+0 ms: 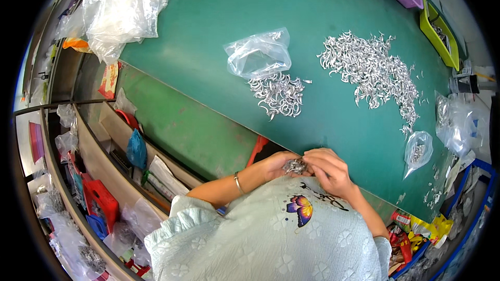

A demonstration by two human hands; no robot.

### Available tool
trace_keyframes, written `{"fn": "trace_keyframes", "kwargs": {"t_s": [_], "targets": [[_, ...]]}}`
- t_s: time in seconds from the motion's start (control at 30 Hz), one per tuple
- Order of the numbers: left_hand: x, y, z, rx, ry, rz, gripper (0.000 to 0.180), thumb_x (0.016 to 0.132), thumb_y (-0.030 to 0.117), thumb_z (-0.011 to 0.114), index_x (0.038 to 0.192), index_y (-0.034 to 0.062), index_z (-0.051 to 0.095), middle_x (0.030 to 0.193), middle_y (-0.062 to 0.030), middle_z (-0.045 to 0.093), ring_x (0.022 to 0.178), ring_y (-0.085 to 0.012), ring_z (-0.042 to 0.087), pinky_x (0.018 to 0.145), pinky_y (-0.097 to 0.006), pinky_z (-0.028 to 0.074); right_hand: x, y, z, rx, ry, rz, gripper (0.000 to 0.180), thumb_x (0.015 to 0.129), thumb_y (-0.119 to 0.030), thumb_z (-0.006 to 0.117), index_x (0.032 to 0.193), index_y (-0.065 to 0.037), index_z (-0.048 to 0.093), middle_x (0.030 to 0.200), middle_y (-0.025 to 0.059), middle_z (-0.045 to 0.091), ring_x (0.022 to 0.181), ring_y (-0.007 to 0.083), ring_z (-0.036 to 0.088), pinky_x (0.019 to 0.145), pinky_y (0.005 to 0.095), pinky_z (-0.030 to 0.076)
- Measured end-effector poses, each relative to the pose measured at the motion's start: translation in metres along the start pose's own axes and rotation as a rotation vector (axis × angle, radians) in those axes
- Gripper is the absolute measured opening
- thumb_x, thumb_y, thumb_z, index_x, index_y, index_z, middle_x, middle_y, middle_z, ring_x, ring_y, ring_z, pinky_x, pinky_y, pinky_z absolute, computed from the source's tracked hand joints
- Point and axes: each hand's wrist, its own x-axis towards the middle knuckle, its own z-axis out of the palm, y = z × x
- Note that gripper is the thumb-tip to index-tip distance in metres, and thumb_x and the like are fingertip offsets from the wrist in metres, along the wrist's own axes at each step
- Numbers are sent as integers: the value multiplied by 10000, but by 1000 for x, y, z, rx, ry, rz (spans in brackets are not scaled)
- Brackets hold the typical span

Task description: The person sorts curved metal parts by hand on a green workbench and places some of them into a plastic bag.

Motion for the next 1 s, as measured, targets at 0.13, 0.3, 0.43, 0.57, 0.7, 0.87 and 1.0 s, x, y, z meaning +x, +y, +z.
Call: {"fn": "trace_keyframes", "kwargs": {"t_s": [0.13, 0.3, 0.43, 0.57, 0.7, 0.87, 1.0], "targets": [[-32, 2, -19, -117, -47, 64, 378, 1018, 263, 459, 1089, -59, 643, 965, -163, 684, 810, -209, 655, 703, -310, 566, 10, 2, -7, -52, 65, 89, 223, 824, 83, 615, 1038, 54, 669, 997, 179, 666, 871, 313, 642, 801, 385, 500], [-86, 45, 14, -517, -194, 286, 318, 997, 208, 510, 1111, -72, 609, 1059, -186, 628, 963, -266, 636, 825, -361, 571, 16, 6, 0, -56, 92, 166, 192, 875, 79, 566, 1046, 66, 650, 1020, 181, 663, 912, 289, 649, 830, 342, 510], [-81, 96, 55, -689, -88, 812, 284, 1006, 132, 457, 1189, -69, 537, 1204, -216, 560, 1159, -318, 557, 1038, -435, 481, 13, 11, 6, -59, 100, 202, 199, 880, 72, 563, 1060, 64, 647, 1025, 174, 661, 913, 271, 650, 839, 334, 508], [-63, 134, 96, -832, 54, 1116, 293, 1024, 140, 416, 1214, -53, 526, 1256, -197, 542, 1240, -304, 509, 1109, -446, 409, 12, 10, 6, -23, 114, 236, 210, 879, 71, 564, 1073, 65, 644, 1028, 168, 658, 917, 255, 650, 846, 327, 506], [-44, 145, 104, -973, 134, 1240, 292, 1028, 154, 416, 1206, -47, 532, 1268, -170, 546, 1252, -285, 505, 1124, -443, 385, 10, 11, 8, -5, 133, 287, 209, 882, 32, 588, 1077, 24, 662, 1033, 153, 670, 923, 285, 652, 846, 343, 479], [-43, 141, 99, -967, 270, 1345, 216, 1003, 149, 458, 1093, -18, 563, 1102, -129, 593, 1088, -233, 555, 1022, -406, 436, 27, 11, 5, 141, 150, 341, 224, 906, 40, 568, 1114, 35, 650, 1024, 136, 668, 900, 204, 652, 808, 298, 494], [-40, 151, 93, -931, 278, 1380, 219, 972, 96, 469, 1139, -25, 542, 1133, -121, 571, 1094, -233, 540, 1025, -391, 417, 48, 14, 1, 224, 146, 359, 242, 934, 46, 544, 1161, 52, 628, 1039, 115, 647, 910, 167, 628, 836, 277, 488]]}}
